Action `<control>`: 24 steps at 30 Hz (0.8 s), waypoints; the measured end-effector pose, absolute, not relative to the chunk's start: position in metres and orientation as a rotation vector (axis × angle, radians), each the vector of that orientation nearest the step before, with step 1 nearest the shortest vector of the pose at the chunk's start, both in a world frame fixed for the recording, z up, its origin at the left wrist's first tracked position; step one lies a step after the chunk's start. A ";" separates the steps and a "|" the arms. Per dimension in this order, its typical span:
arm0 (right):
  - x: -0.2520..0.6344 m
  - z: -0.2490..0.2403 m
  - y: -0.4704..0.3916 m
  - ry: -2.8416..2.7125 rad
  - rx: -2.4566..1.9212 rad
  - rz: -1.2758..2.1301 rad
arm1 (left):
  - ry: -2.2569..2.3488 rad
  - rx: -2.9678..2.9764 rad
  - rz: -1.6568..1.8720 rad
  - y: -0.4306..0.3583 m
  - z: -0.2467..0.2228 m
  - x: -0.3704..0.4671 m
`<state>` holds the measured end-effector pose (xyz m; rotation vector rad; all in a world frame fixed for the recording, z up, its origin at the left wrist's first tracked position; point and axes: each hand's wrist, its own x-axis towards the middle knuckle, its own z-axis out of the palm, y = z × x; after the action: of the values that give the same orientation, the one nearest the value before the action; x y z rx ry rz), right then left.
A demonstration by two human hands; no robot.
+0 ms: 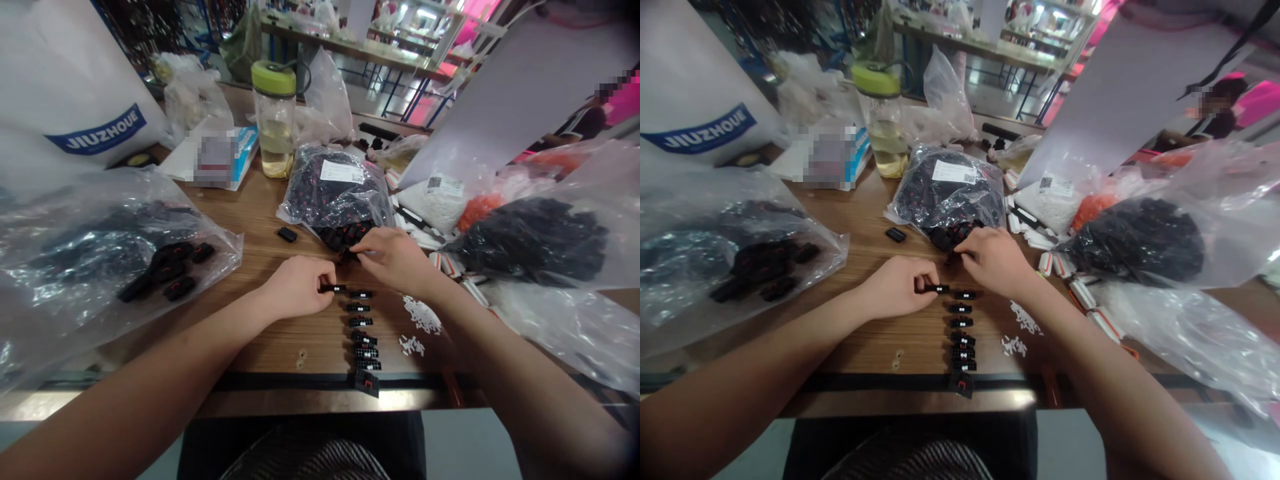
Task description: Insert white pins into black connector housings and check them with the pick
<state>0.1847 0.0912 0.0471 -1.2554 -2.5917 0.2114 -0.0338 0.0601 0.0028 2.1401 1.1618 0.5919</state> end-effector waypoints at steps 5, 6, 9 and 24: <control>0.180 0.038 0.105 -2.778 -1.230 0.120 | 1.039 2.211 0.528 0.058 0.007 -0.037; 0.178 0.036 0.105 -2.804 -1.220 0.082 | 1.022 2.222 0.520 0.057 0.008 -0.038; 0.174 0.032 0.104 -2.844 -1.189 -0.039 | 0.956 2.248 0.502 0.056 0.011 -0.040; 0.171 0.030 0.098 -2.007 -1.269 1.117 | 1.161 1.913 1.092 0.065 -0.009 -0.033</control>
<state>0.1709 0.0979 0.0300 -1.2693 -2.0073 1.1167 -0.0331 0.0654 -0.0095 1.9127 1.1614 1.0915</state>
